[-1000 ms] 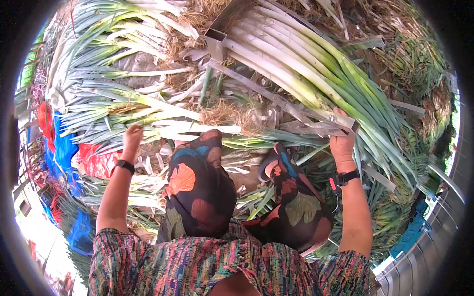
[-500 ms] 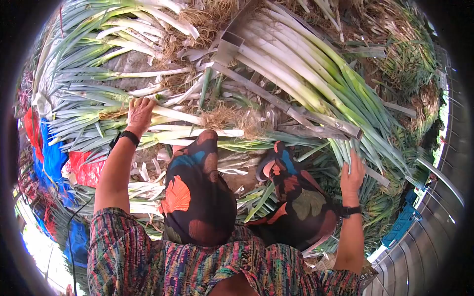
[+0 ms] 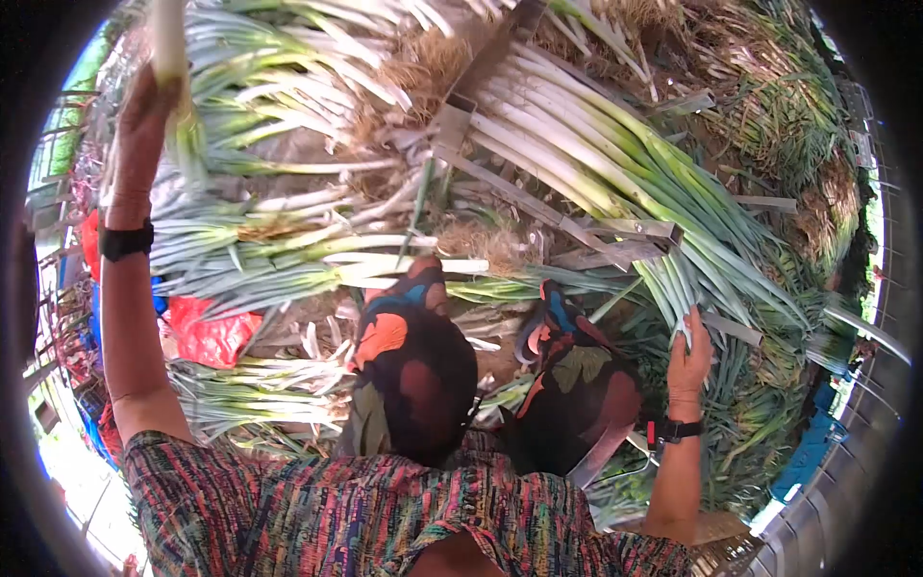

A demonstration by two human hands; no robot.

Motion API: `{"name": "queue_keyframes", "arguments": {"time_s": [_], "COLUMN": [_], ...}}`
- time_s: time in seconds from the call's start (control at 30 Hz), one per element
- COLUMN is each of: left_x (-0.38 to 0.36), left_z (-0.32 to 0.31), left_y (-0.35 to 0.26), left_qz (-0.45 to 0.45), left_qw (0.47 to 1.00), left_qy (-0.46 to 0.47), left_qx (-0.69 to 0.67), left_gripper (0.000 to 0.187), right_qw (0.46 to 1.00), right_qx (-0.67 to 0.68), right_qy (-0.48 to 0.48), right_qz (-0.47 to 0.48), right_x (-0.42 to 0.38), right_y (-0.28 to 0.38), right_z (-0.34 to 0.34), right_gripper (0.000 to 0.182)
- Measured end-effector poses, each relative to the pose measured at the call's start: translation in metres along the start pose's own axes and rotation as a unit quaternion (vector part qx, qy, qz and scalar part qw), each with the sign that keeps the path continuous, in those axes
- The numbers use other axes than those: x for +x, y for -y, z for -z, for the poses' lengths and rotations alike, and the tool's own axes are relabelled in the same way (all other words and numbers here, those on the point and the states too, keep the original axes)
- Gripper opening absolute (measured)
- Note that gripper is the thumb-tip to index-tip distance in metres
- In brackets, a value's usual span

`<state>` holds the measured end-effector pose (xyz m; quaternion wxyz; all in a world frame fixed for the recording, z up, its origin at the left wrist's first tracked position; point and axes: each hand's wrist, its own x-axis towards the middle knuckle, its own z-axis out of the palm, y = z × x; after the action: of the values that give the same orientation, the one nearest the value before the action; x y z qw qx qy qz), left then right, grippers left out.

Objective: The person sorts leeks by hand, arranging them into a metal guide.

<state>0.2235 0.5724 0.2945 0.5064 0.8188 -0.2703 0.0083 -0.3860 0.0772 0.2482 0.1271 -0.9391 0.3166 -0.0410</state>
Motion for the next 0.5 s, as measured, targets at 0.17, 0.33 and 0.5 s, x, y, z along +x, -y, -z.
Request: {"name": "queue_keyframes", "arguments": {"time_s": [0.17, 0.33, 0.5], "left_x": [0.02, 0.0, -0.039], "left_z": [0.066, 0.134, 0.168], "left_y": [-0.154, -0.213, -0.22], "left_qz": [-0.087, -0.089, -0.071], "left_qw": [0.981, 0.933, 0.882], "left_qy": [-0.147, -0.226, -0.276], "left_qx": [-0.093, -0.265, -0.376], "left_gripper": [0.034, 0.05, 0.037], "right_qw": [0.996, 0.984, 0.97], "right_qx": [0.042, 0.117, 0.17], "right_qy": [-0.071, -0.129, -0.152], "right_qz": [0.015, 0.042, 0.087], "right_x": [-0.007, -0.008, -0.009], "right_y": [0.017, 0.043, 0.07], "right_z": [0.009, 0.013, 0.015], "right_gripper": [0.052, 0.058, 0.059]}}
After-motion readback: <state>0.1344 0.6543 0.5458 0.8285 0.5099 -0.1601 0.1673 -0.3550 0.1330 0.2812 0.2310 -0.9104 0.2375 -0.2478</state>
